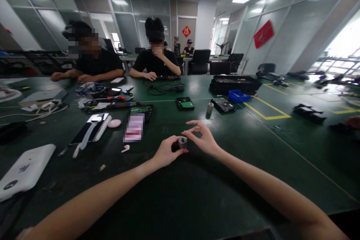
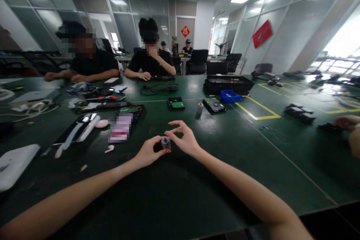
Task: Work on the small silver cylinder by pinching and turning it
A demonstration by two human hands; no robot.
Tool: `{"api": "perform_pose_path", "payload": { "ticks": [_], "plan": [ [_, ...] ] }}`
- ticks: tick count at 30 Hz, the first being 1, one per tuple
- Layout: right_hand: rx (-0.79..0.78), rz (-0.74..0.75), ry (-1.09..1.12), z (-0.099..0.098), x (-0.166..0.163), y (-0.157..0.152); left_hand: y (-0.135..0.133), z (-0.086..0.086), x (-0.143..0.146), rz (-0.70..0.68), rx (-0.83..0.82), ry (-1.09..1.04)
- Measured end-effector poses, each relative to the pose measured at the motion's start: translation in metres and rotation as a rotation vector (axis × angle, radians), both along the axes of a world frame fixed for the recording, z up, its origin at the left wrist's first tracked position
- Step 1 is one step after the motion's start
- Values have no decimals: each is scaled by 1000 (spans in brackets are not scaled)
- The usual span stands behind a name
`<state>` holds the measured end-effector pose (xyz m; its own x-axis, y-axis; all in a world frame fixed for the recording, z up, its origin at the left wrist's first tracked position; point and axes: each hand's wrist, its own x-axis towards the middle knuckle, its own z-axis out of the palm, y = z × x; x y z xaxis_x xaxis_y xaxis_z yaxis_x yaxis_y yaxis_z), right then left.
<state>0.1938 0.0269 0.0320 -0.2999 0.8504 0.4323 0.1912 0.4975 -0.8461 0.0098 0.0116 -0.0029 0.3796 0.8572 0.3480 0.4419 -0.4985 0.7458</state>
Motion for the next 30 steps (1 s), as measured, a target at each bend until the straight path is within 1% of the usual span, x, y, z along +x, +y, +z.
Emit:
{"api": "perform_pose_path", "payload": {
  "ticks": [2,4,6,8,10,12,14,17,19,21,24,25,27,30],
  "plan": [
    [17,81,-39,-1,-2,-3,1,-2,-1,10,-8,4],
    [27,110,-72,-2,-6,-6,1,-3,-1,9,-10,6],
    [27,68,-57,-2,-9,-5,1,-2,-1,5,1,0],
    [27,18,12,-1,-5,4,0,1,-1,5,8,2],
    [23,-27,95,-1,9,20,-2,4,0,5,0,16],
    [6,-90,126,-5,32,40,-3,7,0,-1,-23,25],
    [-40,-167,34,-14,59,57,-4,9,0,-8,-45,21],
    [-105,-157,-77,-32,90,72,-4,10,-1,-15,-58,13],
    [-127,-131,-92,-39,97,73,-3,10,-1,-15,-61,17],
    [-128,-129,-86,-39,91,68,-2,9,-1,-15,-66,20],
    [-93,-109,-6,-25,65,52,-1,7,-1,-20,-72,8],
    [-77,-77,47,-19,53,45,-1,6,-1,-20,-70,3],
    [-77,43,126,-9,30,30,-1,6,-1,-13,-55,1],
    [-124,180,156,-2,4,13,1,3,-1,6,-29,6]
  ]
}}
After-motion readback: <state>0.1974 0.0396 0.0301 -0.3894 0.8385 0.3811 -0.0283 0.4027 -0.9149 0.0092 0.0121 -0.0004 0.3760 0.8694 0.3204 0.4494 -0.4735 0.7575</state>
